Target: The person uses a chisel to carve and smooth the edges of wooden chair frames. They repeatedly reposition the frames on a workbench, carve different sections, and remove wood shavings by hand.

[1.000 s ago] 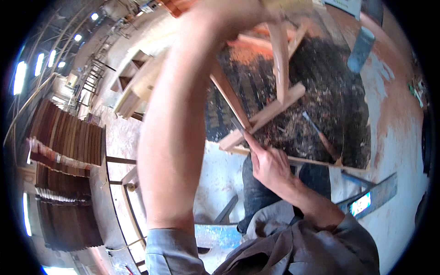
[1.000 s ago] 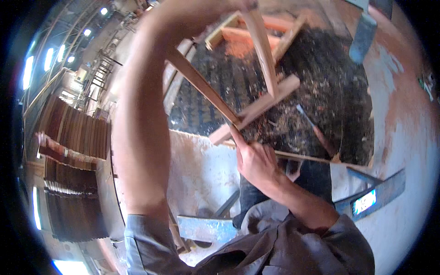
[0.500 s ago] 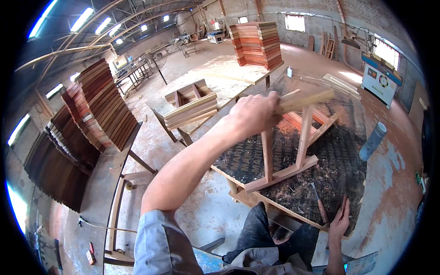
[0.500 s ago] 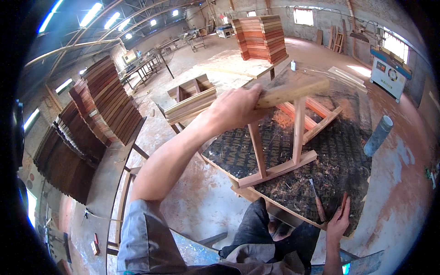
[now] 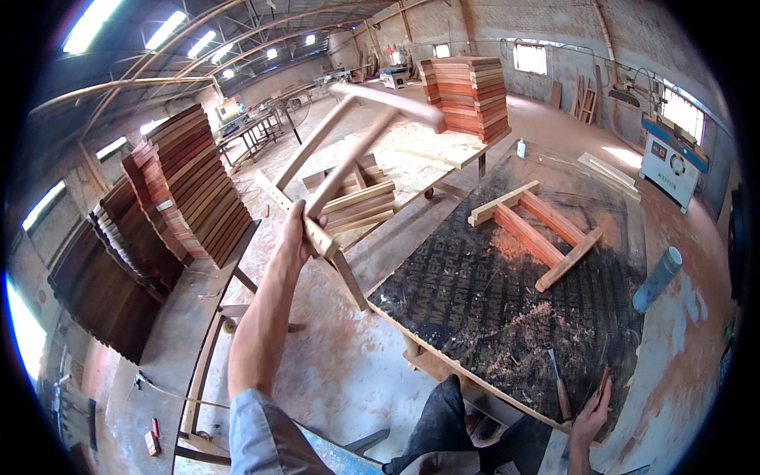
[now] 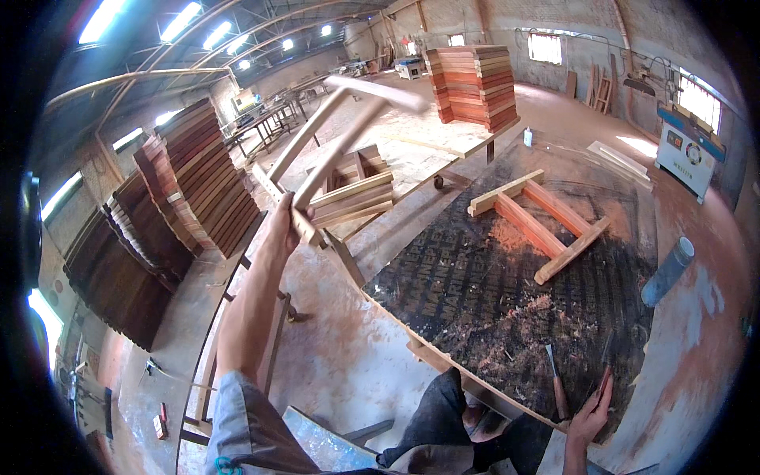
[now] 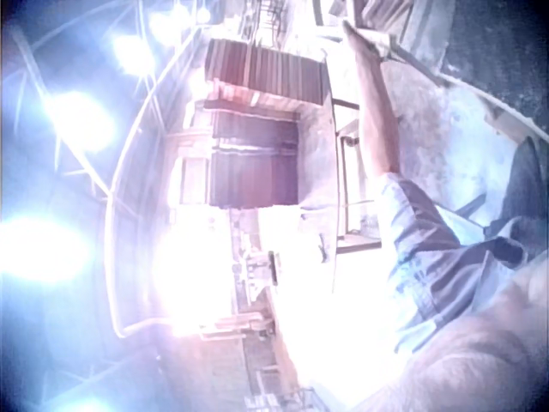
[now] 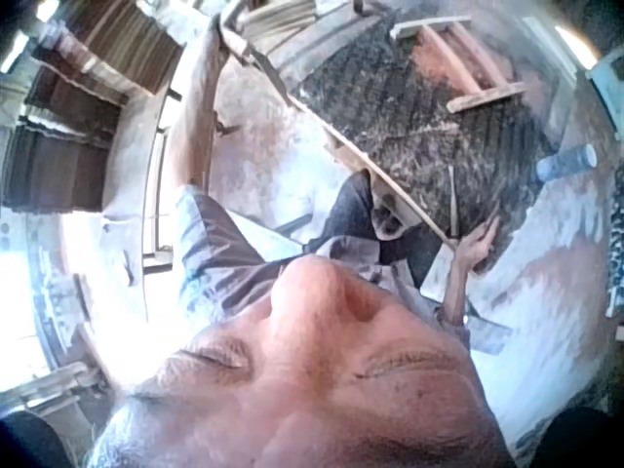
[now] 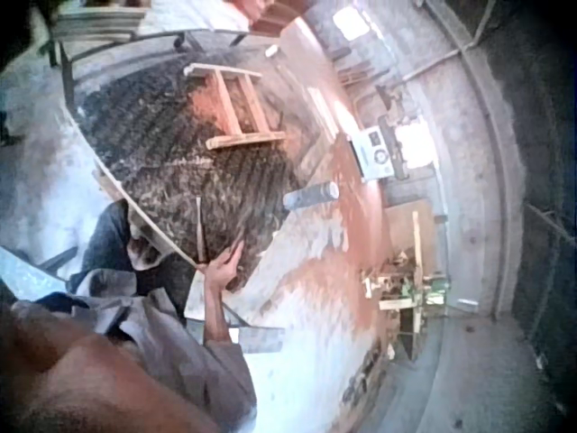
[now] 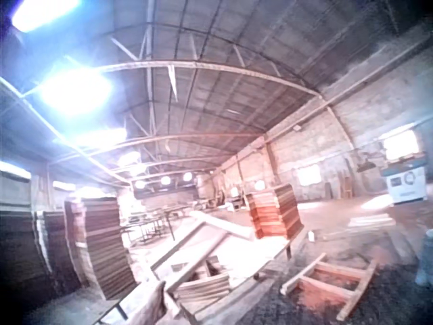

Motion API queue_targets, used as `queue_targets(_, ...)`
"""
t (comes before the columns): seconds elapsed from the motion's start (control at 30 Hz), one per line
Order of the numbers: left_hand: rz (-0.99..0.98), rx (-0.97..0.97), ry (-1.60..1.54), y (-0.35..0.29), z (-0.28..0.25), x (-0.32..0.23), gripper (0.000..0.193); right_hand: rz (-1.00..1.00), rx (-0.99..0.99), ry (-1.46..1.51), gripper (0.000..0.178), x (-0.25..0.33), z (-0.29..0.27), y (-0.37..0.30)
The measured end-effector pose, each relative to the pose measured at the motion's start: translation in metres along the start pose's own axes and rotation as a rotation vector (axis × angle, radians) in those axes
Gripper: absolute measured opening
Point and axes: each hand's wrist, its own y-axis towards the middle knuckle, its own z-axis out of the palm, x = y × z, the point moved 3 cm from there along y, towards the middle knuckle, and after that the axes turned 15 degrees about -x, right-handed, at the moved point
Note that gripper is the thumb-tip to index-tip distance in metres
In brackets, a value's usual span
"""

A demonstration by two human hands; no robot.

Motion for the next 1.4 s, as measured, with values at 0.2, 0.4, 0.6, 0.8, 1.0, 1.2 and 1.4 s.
queue_targets(0.2,0.056,-0.420,-0.389,0.094,0.029,0.028,0.047,0.006,-0.003,-0.022,0.052,0.013,-0.003,0.001)
queue_targets(0.4,0.102,-0.620,-0.361,0.128,0.059,0.048,0.061,-0.069,-0.100,-0.336,0.050,0.011,-0.008,-0.004)
queue_targets(0.6,0.116,-0.732,-0.214,0.165,0.109,0.079,0.077,0.405,-0.046,-0.179,0.048,-0.017,-0.011,-0.013)
queue_targets(0.8,0.091,-0.892,-0.068,0.187,0.145,0.103,0.077,0.026,0.032,-0.173,0.051,0.002,-0.013,-0.005)
queue_targets(1.0,0.024,-0.881,-0.171,0.191,0.171,0.126,0.069,0.001,0.140,-0.303,0.053,0.019,-0.016,0.000)
queue_targets(1.2,0.051,-0.955,0.004,0.194,0.177,0.148,0.064,0.076,0.113,-0.225,0.051,0.038,-0.010,0.004)
queue_targets(1.4,0.034,-0.967,-0.109,0.201,0.178,0.150,0.068,0.069,0.125,-0.246,0.051,0.053,-0.008,0.013)
